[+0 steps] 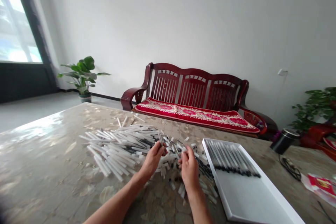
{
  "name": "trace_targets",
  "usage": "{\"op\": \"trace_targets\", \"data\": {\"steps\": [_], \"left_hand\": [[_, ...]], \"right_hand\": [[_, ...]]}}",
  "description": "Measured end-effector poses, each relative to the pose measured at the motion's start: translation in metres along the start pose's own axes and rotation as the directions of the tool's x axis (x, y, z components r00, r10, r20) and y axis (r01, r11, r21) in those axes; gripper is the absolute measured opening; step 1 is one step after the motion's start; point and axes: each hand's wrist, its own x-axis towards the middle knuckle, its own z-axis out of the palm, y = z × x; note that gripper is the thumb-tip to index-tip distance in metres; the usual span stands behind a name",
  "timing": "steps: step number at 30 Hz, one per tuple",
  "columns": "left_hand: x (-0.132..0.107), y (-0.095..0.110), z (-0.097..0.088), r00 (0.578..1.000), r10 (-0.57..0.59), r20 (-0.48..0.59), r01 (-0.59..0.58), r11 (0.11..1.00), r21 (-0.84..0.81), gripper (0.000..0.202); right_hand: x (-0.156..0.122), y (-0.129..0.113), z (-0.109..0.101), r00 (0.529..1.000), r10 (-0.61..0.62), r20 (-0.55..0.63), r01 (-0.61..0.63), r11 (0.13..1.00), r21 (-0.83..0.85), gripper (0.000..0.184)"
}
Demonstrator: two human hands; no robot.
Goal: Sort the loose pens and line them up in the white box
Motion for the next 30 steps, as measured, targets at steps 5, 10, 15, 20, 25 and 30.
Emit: {"op": "trace_targets", "data": {"steps": [5, 10, 15, 20, 25, 30], "left_hand": [[-0.007, 0.007, -0.004, 0.987, 0.139, 0.075, -0.158, 0.825, 0.542, 0.026], [-0.011, 0.013, -0.005, 0.972, 0.154, 0.177, -0.235, 0.666, 0.708, 0.030], [-0.011, 0.014, -0.003, 0.963, 0.167, 0.212, -0.269, 0.635, 0.724, 0.030], [-0.011, 0.012, -0.003, 0.953, 0.189, 0.236, -0.302, 0.623, 0.721, 0.027], [-0.010, 0.006, -0.003, 0.948, 0.208, 0.243, -0.320, 0.628, 0.710, 0.026], [-0.012, 0.007, -0.007, 0.918, 0.280, 0.280, -0.392, 0.533, 0.750, 0.025]], "right_hand": [[0.002, -0.012, -0.004, 0.973, 0.202, -0.113, -0.141, 0.903, 0.405, 0.046], [0.004, -0.017, -0.007, 0.956, 0.229, -0.183, -0.118, 0.872, 0.475, 0.044], [0.003, -0.017, -0.004, 0.965, 0.216, -0.151, -0.117, 0.864, 0.490, 0.042], [0.002, -0.017, -0.002, 0.975, 0.190, -0.113, -0.121, 0.886, 0.447, 0.042], [0.002, -0.017, -0.002, 0.983, 0.167, -0.081, -0.120, 0.905, 0.409, 0.043], [0.001, -0.021, -0.001, 0.951, 0.303, -0.052, -0.257, 0.875, 0.410, 0.043]]}}
